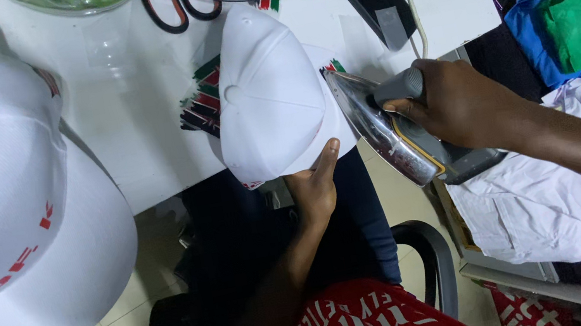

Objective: The person places a small flag-shaped patch onto the front of a white baseball cap and uses a handheld iron to press it into place. They repeat this process on multiple caps, carefully aligning the patch and applying heat with the iron.

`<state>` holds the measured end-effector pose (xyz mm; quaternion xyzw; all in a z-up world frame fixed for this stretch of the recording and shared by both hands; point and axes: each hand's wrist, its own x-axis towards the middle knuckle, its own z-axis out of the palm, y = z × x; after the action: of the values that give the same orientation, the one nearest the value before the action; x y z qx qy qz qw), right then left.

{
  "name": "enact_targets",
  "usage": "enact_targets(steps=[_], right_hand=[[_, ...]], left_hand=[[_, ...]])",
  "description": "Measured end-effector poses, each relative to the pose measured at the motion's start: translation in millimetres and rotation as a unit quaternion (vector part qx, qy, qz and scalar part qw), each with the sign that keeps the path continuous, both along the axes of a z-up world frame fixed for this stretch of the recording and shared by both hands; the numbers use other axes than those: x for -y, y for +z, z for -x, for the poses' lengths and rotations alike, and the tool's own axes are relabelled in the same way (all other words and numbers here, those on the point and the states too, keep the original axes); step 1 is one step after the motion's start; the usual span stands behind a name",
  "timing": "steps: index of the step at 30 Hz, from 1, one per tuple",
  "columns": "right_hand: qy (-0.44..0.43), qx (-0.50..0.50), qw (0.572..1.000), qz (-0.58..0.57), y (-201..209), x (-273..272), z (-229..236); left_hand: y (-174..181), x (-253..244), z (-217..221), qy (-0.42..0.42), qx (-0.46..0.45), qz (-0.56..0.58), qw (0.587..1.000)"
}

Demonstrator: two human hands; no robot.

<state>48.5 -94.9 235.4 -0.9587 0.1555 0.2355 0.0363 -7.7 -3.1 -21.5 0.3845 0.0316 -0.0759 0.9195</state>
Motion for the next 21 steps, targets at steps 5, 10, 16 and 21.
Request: enact_targets(steps=[5, 10, 16, 21], right_hand=[[-0.002, 0.009, 1.000, -0.005, -4.1, 2.2, -4.9], [0.009, 0.013, 1.000, -0.010, -4.9, 7.2, -11.8], [0.045, 0.014, 0.999, -0.016, 19.8, -7.1, -14.1], [-0.092, 0.042, 0.995, -0.013, 32.3, 0.7, -5.5]], left_hand=[[-2.4, -1.1, -1.0, -0.013, -0.005, 0.004, 1.000], [0.3, 1.2, -0.5, 0.014, 0.000, 0.006, 1.000], [-25.9, 21.5, 15.6, 0.017, -0.021, 0.017, 0.999], [43.6, -16.9, -7.5, -0.008, -0.176, 0.030, 0.984]])
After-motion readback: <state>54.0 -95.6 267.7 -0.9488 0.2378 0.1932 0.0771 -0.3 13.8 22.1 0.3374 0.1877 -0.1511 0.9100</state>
